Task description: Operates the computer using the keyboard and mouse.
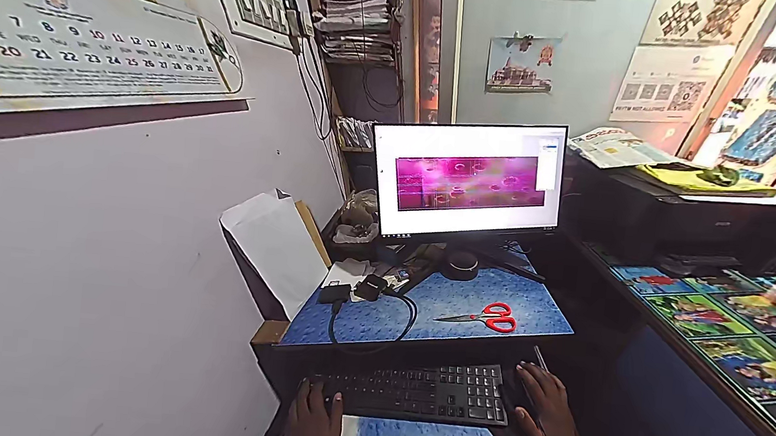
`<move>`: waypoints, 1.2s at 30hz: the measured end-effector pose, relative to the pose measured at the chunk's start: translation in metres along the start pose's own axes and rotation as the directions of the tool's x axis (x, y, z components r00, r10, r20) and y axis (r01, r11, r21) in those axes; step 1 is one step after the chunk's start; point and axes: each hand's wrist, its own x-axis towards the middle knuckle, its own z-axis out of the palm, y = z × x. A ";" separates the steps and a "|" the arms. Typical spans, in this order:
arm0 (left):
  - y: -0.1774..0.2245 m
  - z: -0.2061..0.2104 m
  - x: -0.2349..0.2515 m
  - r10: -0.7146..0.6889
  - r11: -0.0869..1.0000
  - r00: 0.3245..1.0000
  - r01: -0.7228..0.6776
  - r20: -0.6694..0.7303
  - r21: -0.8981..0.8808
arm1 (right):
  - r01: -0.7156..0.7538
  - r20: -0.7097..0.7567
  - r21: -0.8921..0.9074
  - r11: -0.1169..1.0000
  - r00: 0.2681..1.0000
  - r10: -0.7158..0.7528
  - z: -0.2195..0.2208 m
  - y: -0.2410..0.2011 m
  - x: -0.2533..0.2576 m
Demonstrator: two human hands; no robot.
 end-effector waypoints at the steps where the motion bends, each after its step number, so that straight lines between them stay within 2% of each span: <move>1: 0.001 -0.001 0.000 0.000 1.000 1.000 0.000 -0.002 -0.001 | -0.036 -0.005 -0.048 0.998 0.999 0.036 0.002 -0.002 0.000; 5: 0.002 -0.005 0.001 -0.020 1.000 0.999 0.020 0.038 -0.011 | -0.214 0.029 -0.218 0.952 0.974 0.226 0.012 -0.005 0.006; 11: 0.003 -0.007 0.003 -0.023 1.000 0.999 0.023 0.045 -0.005 | -0.304 0.101 -0.248 0.920 0.936 0.336 0.010 -0.006 0.010; 15: -0.001 -0.001 0.001 -0.020 1.000 0.999 0.019 0.026 0.012 | -0.276 0.152 -0.218 0.936 0.938 0.312 0.012 -0.005 0.008; 19: 0.003 -0.007 0.002 -0.042 0.999 0.997 0.041 0.067 0.015 | -0.207 0.208 -0.207 0.956 0.946 0.249 0.008 -0.008 0.009; 24: 0.003 -0.006 0.003 -0.039 0.999 0.996 0.037 0.081 0.020 | -0.211 0.225 -0.207 0.955 0.940 0.257 0.003 -0.012 0.010; 33: 0.001 -0.004 0.002 -0.023 0.999 0.999 0.022 0.048 0.029 | -0.215 0.228 -0.194 0.957 0.939 0.257 0.005 -0.010 0.009; 36: -0.001 0.000 0.000 -0.026 0.999 0.999 0.025 0.033 0.038 | -0.176 0.180 -0.191 0.966 0.961 0.211 0.008 -0.005 0.006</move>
